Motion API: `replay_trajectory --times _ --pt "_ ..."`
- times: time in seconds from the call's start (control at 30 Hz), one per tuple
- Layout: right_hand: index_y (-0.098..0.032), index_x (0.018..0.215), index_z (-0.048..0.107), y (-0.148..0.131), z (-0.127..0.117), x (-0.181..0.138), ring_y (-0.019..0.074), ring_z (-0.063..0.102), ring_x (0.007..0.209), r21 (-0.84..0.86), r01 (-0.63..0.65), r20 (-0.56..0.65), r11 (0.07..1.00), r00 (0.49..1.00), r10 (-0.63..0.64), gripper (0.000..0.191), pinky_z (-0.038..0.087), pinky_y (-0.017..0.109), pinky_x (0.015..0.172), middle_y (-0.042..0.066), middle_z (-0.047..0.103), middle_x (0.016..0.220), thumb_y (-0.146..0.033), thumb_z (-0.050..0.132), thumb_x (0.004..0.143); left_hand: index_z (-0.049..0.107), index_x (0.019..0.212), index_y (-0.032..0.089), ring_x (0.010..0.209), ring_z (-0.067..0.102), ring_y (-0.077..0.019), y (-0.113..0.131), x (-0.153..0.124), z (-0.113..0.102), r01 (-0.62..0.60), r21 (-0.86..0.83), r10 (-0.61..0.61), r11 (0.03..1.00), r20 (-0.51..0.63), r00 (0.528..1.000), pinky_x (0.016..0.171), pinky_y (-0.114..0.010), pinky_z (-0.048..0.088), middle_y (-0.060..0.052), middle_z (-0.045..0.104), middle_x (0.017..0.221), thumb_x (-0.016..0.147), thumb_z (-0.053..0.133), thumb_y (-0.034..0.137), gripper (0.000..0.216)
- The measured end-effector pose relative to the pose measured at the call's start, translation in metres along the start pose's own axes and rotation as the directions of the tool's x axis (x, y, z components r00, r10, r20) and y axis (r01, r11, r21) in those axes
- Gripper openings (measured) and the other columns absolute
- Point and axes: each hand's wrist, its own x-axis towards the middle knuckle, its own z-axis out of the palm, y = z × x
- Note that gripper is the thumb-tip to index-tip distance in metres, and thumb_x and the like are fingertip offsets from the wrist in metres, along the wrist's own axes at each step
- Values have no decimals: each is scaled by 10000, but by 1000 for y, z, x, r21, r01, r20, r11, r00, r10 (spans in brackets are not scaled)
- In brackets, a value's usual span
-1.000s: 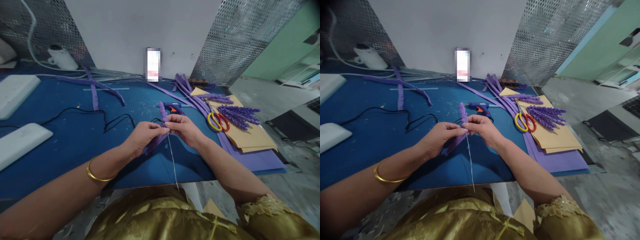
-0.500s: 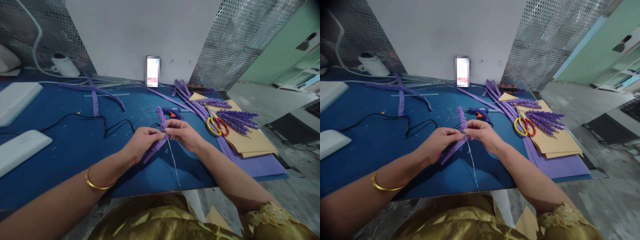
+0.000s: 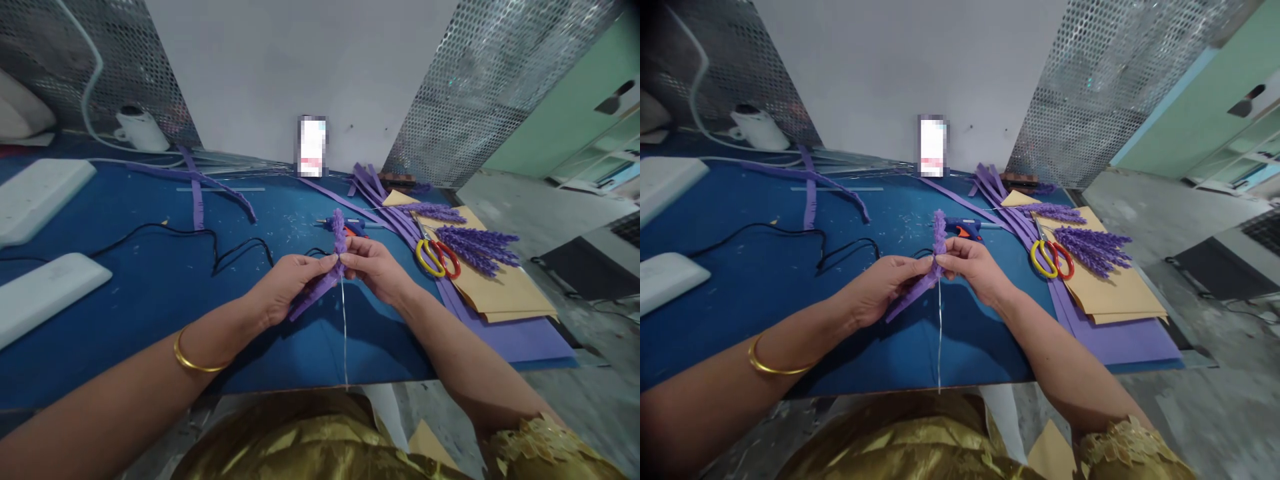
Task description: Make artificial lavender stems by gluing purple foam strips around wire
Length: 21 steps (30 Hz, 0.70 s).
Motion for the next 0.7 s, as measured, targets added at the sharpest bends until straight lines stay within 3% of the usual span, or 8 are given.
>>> replay_trajectory --times 0.3,0.7 --pt "-166 817 650 -4 -3 -1 78 502 577 -8 20 9 1000 1000 -20 230 372 228 549 1 658 764 -309 807 730 766 630 157 519 496 -101 4 0 -1 53 85 -52 995 -11 999 503 -219 341 -36 668 577 617 796 347 193" --pt "-157 834 694 -5 -3 -3 91 539 595 -141 -43 37 989 998 49 277 373 226 556 -12 638 706 -343 823 673 746 574 164 537 545 -109 1 1 2 34 135 -31 990 -23 999 578 -229 386 -34 690 574 625 759 302 148"
